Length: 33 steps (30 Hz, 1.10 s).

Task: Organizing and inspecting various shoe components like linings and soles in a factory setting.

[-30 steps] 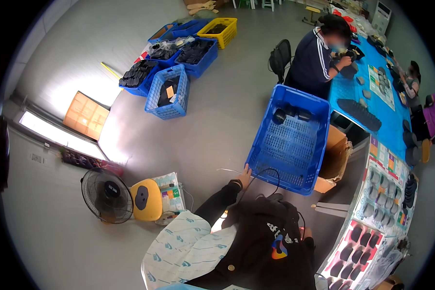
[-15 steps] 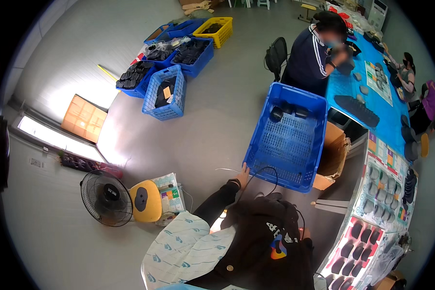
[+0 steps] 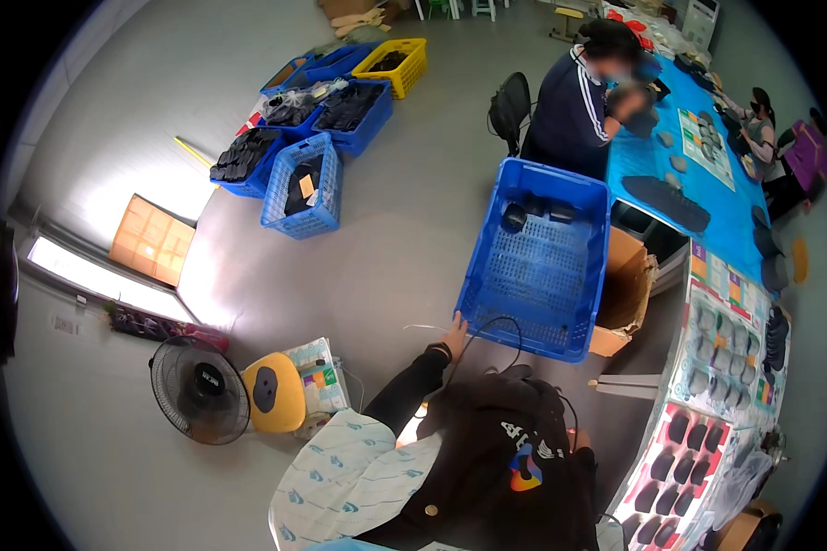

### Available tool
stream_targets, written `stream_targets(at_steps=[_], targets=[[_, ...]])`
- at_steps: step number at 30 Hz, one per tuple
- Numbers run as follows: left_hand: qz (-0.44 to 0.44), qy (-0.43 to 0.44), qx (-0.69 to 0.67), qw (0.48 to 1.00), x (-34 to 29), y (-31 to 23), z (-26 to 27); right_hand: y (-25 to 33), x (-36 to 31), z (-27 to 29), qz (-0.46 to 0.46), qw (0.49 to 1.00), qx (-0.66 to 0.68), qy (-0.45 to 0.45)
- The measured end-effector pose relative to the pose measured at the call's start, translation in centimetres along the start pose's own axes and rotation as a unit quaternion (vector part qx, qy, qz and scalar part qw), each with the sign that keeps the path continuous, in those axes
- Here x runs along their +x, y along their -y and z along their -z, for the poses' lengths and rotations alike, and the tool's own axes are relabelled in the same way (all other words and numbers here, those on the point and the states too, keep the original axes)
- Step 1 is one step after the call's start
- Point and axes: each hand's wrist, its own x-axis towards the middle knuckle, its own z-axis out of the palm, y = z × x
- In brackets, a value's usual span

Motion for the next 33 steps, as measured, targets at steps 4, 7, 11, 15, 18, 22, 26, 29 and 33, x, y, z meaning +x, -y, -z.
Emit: stream_targets(at_steps=[4,7,11,15,18,22,26,29,33], targets=[[-0.052,-0.057,0.074,0.994,3.5,0.7,-2.5,-2.1,0.3,-0.8,0.066,0.995,-0.048,-0.061],[-0.037,-0.225,-0.197,0.953,4.9,1.2,-4.7,-5.4,1.1,-1.8,0.03,0.991,-0.129,-0.016],[-0.179,-0.132,-0.354,0.908,7.8,10.6,-1.4,-1.7,7.5,-1.7,0.009,0.975,0.11,0.194],[-0.178,-0.101,0.056,0.977,6.5,11.9,-2.6,5.1,7.9,1.8,-0.12,0.964,0.195,0.135],[-0.231,-0.109,-0.278,0.926,8.9,9.6,-1.7,6.5,10.1,8.1,0.132,0.989,-0.065,0.001],[0.073,-0.011,-0.676,0.733,12.4,5.1,-0.2,7.5,13.9,11.8,0.177,0.953,-0.178,-0.17],[0.163,-0.103,-0.564,0.803,11.1,6.9,-2.1,17.0,14.1,10.4,-0.037,0.959,0.142,-0.241],[0.047,-0.206,-0.411,0.887,13.6,8.1,-1.8,20.2,15.9,13.4,-0.014,0.938,0.194,-0.288],[0.095,-0.279,-0.258,0.92,15.3,5.4,-2.4,21.3,18.0,14.9,-0.032,0.923,0.254,-0.285]])
